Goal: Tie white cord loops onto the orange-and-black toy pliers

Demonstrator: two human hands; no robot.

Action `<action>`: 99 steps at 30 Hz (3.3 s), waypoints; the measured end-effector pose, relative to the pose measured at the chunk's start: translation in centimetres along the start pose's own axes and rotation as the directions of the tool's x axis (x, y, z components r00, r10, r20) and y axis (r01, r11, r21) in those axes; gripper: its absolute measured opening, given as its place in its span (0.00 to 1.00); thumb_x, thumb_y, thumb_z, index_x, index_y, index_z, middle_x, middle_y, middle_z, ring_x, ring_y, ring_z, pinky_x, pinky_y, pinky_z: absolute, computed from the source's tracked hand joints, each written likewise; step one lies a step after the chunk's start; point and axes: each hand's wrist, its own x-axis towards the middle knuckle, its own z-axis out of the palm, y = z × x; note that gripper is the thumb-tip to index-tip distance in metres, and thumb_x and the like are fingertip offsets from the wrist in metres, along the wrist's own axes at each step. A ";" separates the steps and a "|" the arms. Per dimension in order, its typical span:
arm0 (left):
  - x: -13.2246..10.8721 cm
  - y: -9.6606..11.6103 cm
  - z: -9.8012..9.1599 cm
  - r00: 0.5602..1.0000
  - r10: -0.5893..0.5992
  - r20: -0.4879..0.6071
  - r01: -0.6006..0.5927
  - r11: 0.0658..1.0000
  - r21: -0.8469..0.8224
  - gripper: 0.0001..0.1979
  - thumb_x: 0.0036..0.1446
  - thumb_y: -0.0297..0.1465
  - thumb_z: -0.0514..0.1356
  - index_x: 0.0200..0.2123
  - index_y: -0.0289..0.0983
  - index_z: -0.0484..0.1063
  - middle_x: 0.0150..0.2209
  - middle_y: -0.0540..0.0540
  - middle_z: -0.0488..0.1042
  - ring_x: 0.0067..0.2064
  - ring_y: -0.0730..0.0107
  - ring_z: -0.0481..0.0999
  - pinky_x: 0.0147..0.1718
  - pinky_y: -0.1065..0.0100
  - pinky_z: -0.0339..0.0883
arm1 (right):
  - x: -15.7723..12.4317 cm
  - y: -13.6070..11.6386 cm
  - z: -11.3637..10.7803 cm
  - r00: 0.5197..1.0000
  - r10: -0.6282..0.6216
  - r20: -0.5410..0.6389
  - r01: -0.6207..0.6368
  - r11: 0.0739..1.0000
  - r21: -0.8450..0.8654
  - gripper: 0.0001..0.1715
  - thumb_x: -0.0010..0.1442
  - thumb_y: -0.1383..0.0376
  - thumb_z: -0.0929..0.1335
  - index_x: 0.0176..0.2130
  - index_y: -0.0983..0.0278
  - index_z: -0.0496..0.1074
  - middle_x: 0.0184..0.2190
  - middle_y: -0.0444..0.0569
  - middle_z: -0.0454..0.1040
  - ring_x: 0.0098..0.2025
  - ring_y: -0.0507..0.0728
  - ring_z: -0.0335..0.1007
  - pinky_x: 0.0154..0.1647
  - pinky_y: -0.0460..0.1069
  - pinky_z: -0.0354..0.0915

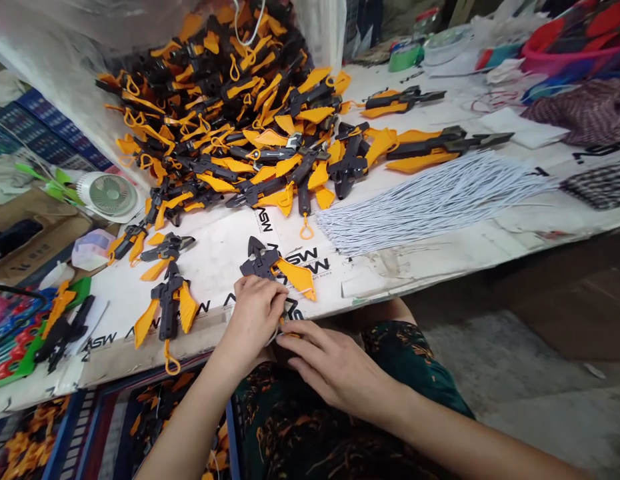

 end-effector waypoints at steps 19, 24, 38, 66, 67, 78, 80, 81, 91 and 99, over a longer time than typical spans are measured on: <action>0.2 0.2 0.9 0.994 0.089 0.068 -0.099 0.983 0.153 0.07 0.66 0.31 0.55 0.39 0.41 0.74 0.36 0.48 0.78 0.41 0.61 0.72 0.54 0.52 0.50 | -2.1 2.3 -1.1 0.985 0.164 0.049 -0.164 0.986 -0.010 0.16 0.69 0.70 0.60 0.53 0.63 0.70 0.54 0.54 0.71 0.43 0.58 0.77 0.46 0.55 0.76; 0.4 -0.5 1.3 0.991 0.130 0.039 -0.134 0.984 0.122 0.08 0.66 0.32 0.58 0.38 0.43 0.77 0.33 0.50 0.77 0.40 0.64 0.73 0.54 0.54 0.51 | -1.7 2.3 -1.2 0.985 0.158 0.073 -0.158 0.987 -0.006 0.16 0.69 0.71 0.60 0.52 0.64 0.70 0.53 0.54 0.71 0.43 0.58 0.76 0.45 0.55 0.76; 0.4 -0.5 1.7 0.971 0.237 -0.021 -0.230 0.957 0.179 0.06 0.64 0.29 0.59 0.37 0.42 0.77 0.30 0.51 0.75 0.37 0.66 0.72 0.54 0.55 0.52 | -2.4 2.5 -0.9 0.986 0.156 0.058 -0.155 0.988 -0.011 0.16 0.68 0.71 0.60 0.50 0.63 0.72 0.52 0.54 0.72 0.41 0.57 0.77 0.42 0.54 0.77; 0.5 1.3 3.6 0.989 0.120 -0.082 -0.116 0.992 0.049 0.05 0.63 0.30 0.61 0.34 0.41 0.76 0.31 0.52 0.77 0.38 0.67 0.73 0.52 0.56 0.52 | -1.8 4.1 -1.9 0.963 0.258 -0.073 -0.263 0.963 -0.065 0.16 0.71 0.68 0.58 0.53 0.62 0.69 0.49 0.52 0.73 0.42 0.57 0.76 0.41 0.51 0.73; 0.5 1.4 3.7 0.993 0.093 -0.068 -0.092 0.996 0.015 0.05 0.63 0.30 0.61 0.35 0.41 0.76 0.32 0.52 0.78 0.38 0.67 0.73 0.51 0.56 0.52 | -1.2 4.3 -2.0 0.949 0.292 -0.118 -0.305 0.946 -0.113 0.16 0.71 0.68 0.59 0.54 0.62 0.69 0.49 0.53 0.72 0.41 0.57 0.76 0.38 0.50 0.73; 0.2 0.8 3.1 0.997 0.026 0.078 -0.018 0.994 -0.107 0.12 0.69 0.30 0.53 0.41 0.43 0.77 0.38 0.51 0.79 0.44 0.68 0.75 0.58 0.55 0.48 | 0.9 7.8 -6.0 0.680 0.610 -0.406 -0.506 0.792 0.343 0.08 0.66 0.59 0.65 0.40 0.61 0.69 0.43 0.51 0.76 0.30 0.55 0.73 0.27 0.47 0.66; 0.1 0.6 3.2 0.996 0.037 0.084 -0.027 0.993 -0.115 0.12 0.69 0.31 0.53 0.41 0.43 0.78 0.38 0.51 0.79 0.45 0.67 0.75 0.58 0.55 0.48 | 0.4 8.6 -7.0 0.480 0.755 -0.446 -0.322 0.625 0.711 0.13 0.61 0.55 0.69 0.36 0.60 0.66 0.40 0.49 0.77 0.28 0.52 0.71 0.25 0.46 0.65; 0.0 0.5 3.3 0.995 0.044 0.087 -0.034 0.993 -0.115 0.12 0.69 0.31 0.53 0.41 0.43 0.78 0.39 0.51 0.79 0.45 0.68 0.75 0.59 0.55 0.48 | 0.3 8.7 -7.3 0.422 0.806 -0.416 -0.220 0.536 0.815 0.16 0.58 0.53 0.71 0.34 0.60 0.64 0.36 0.47 0.76 0.27 0.51 0.70 0.25 0.45 0.66; -1.3 1.7 0.1 0.934 0.337 -0.120 -0.316 0.934 0.166 0.17 0.66 0.28 0.55 0.56 0.43 0.70 0.52 0.41 0.75 0.54 0.58 0.71 0.59 0.51 0.53 | 2.5 3.3 -4.0 0.850 0.520 0.081 -0.451 0.641 0.621 0.18 0.64 0.51 0.67 0.42 0.62 0.70 0.31 0.49 0.78 0.32 0.56 0.75 0.34 0.51 0.73; -3.2 1.7 -0.5 0.982 -0.172 0.075 0.186 0.842 -0.507 0.18 0.65 0.43 0.57 0.29 0.38 0.75 0.24 0.49 0.74 0.30 0.68 0.71 0.35 0.65 0.62 | 2.1 2.4 -2.6 0.946 0.319 -0.059 -0.290 0.914 0.283 0.09 0.67 0.61 0.63 0.41 0.58 0.73 0.34 0.47 0.79 0.35 0.57 0.77 0.39 0.51 0.71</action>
